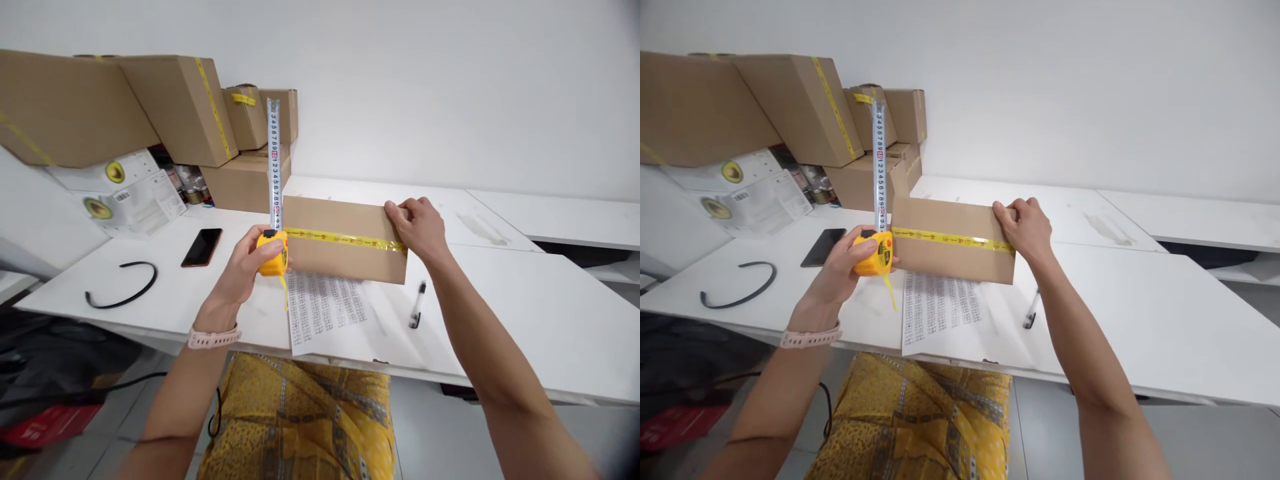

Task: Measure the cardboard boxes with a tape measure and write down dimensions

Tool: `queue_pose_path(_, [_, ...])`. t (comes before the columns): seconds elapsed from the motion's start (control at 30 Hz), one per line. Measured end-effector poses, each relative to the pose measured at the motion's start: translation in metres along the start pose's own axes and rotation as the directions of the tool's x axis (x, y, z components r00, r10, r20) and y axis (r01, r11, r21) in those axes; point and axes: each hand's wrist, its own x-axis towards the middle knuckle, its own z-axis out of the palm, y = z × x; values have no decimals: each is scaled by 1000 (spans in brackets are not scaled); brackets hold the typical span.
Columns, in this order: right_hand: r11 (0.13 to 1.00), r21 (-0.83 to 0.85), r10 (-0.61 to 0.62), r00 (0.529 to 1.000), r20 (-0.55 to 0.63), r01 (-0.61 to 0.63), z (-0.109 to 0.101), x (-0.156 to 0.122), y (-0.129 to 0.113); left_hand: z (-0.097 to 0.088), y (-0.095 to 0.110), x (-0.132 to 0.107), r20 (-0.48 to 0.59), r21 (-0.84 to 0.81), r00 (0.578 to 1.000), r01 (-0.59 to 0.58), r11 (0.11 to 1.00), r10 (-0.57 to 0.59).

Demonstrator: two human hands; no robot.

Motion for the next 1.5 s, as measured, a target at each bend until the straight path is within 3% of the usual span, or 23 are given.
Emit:
queue_pose_path(0.13, [973,-32,-228,973,-30,227,12,3,-5,15,-7,-18,10,-23,1000,-23,999,23])
queue_pose_path(0.23, [923,-50,-380,924,35,382,20,1,-17,33,-26,-49,173,-90,979,123,988,-106])
queue_pose_path(0.33, [897,-139,-413,908,75,420,26,-1,-26,51,-50,-78,309,-142,905,347,927,-292])
queue_pose_path(0.47, [858,-256,-431,895,115,446,29,2,-28,65,-75,-96,338,-173,866,443,880,-369])
queue_pose_path(0.7, [784,-321,-503,846,175,532,31,4,-26,70,-89,-102,343,-177,852,472,864,-396])
queue_pose_path(0.93, [775,-304,-527,832,171,554,30,3,-22,61,-111,-95,329,-70,881,380,922,-339])
queue_pose_path(1.23, [795,-295,-503,847,170,531,31,3,-24,57,-116,-91,359,-108,860,423,900,-361])
queue_pose_path(1.5, [796,-274,-512,842,171,540,31,2,-21,55,-128,-92,362,-78,867,393,916,-341])
